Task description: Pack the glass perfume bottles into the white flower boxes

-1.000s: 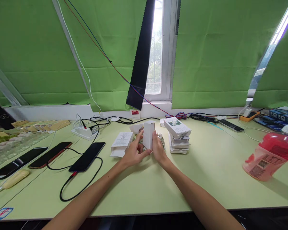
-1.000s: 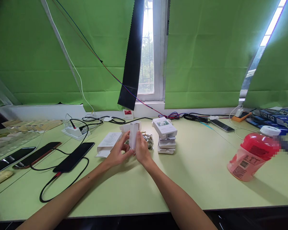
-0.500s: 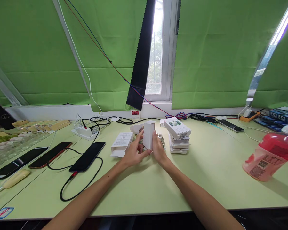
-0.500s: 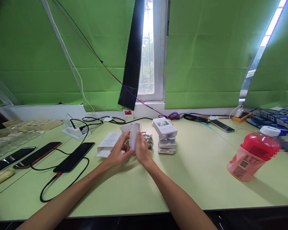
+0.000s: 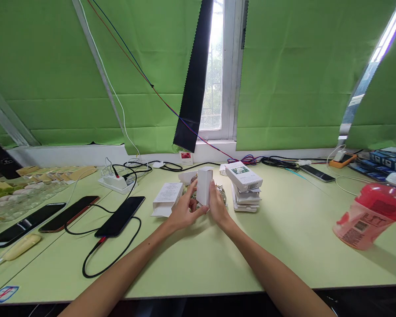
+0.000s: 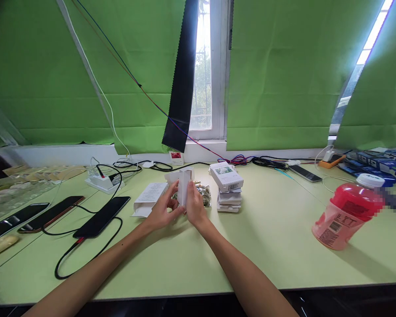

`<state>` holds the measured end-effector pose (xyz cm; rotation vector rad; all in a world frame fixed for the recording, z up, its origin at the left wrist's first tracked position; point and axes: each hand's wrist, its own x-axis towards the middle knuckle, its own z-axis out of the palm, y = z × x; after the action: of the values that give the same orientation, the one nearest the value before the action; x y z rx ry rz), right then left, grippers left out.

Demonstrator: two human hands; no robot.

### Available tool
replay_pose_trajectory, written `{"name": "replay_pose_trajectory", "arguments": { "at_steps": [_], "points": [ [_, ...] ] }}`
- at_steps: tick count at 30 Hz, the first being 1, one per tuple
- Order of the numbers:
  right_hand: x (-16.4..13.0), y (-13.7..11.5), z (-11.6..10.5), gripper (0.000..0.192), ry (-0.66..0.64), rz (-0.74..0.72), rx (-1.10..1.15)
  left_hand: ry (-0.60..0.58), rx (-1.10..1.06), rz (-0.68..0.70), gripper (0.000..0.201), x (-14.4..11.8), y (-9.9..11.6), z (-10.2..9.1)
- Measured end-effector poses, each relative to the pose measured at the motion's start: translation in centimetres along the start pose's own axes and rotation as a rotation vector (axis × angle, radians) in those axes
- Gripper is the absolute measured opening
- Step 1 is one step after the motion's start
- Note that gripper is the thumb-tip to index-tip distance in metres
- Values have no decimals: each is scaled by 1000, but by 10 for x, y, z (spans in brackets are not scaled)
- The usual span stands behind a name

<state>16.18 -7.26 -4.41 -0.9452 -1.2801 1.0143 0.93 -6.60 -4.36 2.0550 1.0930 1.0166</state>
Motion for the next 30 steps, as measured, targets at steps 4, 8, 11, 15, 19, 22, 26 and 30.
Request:
{"name": "replay_pose_trajectory", "arguments": {
  "at_steps": [4,8,11,15,19,22,26,30],
  "points": [
    [1,1,0,82,4,-12,-5,2,-9,7,100,0,1,0],
    [1,3,0,80,11,-26,-10,5,-13,14,99,0,-1,0],
    [2,4,1,79,19,-31,-7,10,-11,13,99,0,-3,1],
    [2,3,0,80,-1,-12,2,25,-20,21,99,0,-4,1],
    [2,4,0,80,14,-13,-10,33,-29,24,99,0,-4,1],
    [3,5,0,81,4,-6,-8,21,-19,16,100,1,-4,1],
    [2,3,0,81,-12,0,3,15,-18,12,100,1,-4,1],
    [1,2,0,80,-17,3,16,27,-15,17,100,1,-3,1]
  ]
}}
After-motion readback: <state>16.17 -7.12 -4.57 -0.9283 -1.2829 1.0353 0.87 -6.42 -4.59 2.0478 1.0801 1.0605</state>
